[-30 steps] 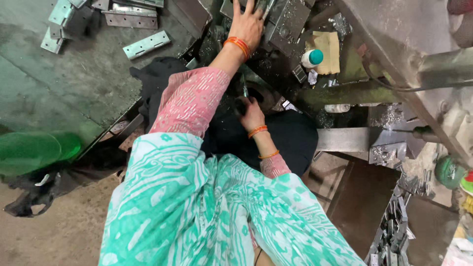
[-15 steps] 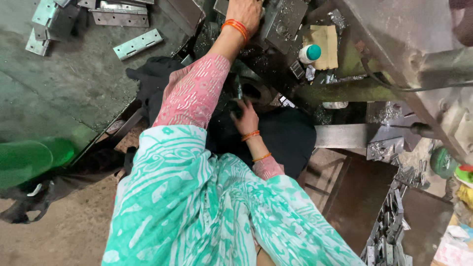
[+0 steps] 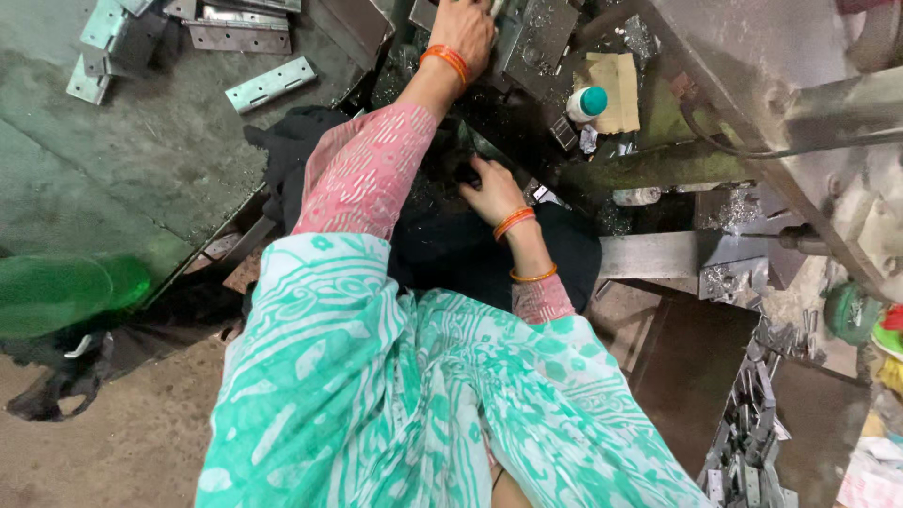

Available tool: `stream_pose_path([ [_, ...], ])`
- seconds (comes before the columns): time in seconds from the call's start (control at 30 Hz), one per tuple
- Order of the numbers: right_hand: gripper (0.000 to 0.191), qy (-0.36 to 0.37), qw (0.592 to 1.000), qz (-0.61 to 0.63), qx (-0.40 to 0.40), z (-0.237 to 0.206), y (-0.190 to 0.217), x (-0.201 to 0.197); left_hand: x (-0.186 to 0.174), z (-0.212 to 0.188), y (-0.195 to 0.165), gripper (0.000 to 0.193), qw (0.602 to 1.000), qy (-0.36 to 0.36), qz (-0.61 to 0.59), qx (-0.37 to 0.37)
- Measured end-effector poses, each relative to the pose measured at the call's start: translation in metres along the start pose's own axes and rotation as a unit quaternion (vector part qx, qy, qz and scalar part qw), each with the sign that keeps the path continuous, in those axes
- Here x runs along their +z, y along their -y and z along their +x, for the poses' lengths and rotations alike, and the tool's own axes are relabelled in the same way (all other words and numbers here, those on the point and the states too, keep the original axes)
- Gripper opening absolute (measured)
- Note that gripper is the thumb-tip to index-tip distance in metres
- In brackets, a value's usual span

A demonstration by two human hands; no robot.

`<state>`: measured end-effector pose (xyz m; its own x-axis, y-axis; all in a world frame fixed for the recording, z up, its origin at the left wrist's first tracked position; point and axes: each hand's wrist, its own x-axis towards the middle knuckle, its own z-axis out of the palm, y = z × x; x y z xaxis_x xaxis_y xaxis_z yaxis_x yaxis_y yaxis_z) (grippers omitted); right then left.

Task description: The person sits on the floor and repeatedly places small metal brackets into a press machine, activates the press, and removes the processed pieces. The person handles the brackets one at a time and stacks the finished pieces to the left.

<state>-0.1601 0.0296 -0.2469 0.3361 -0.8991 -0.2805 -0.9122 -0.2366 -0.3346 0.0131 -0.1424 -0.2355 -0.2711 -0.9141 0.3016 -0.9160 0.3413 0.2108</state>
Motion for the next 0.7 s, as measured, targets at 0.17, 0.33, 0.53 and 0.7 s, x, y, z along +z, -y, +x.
stream_pose_path([
  [0.17, 0.048, 0.003, 1.0, -0.001, -0.022, 0.006, 0.008, -0.017, -0.013, -0.038, -0.008, 0.025, 0.995, 0.009, 0.092, 0.044],
  [0.33, 0.044, -0.004, 0.999, 0.036, -0.027, 0.003, 0.015, -0.019, -0.011, -0.073, -0.007, 0.029, 0.993, 0.051, 0.085, 0.067],
  [0.53, 0.045, -0.019, 0.999, 0.006, -0.029, 0.004, 0.01, -0.015, 0.008, -0.069, -0.004, 0.029, 0.977, -0.137, 0.141, 0.077],
  [0.7, 0.045, -0.01, 1.0, 0.005, -0.026, 0.003, 0.008, -0.014, 0.004, -0.063, -0.008, 0.032, 0.983, -0.104, 0.122, 0.088],
])
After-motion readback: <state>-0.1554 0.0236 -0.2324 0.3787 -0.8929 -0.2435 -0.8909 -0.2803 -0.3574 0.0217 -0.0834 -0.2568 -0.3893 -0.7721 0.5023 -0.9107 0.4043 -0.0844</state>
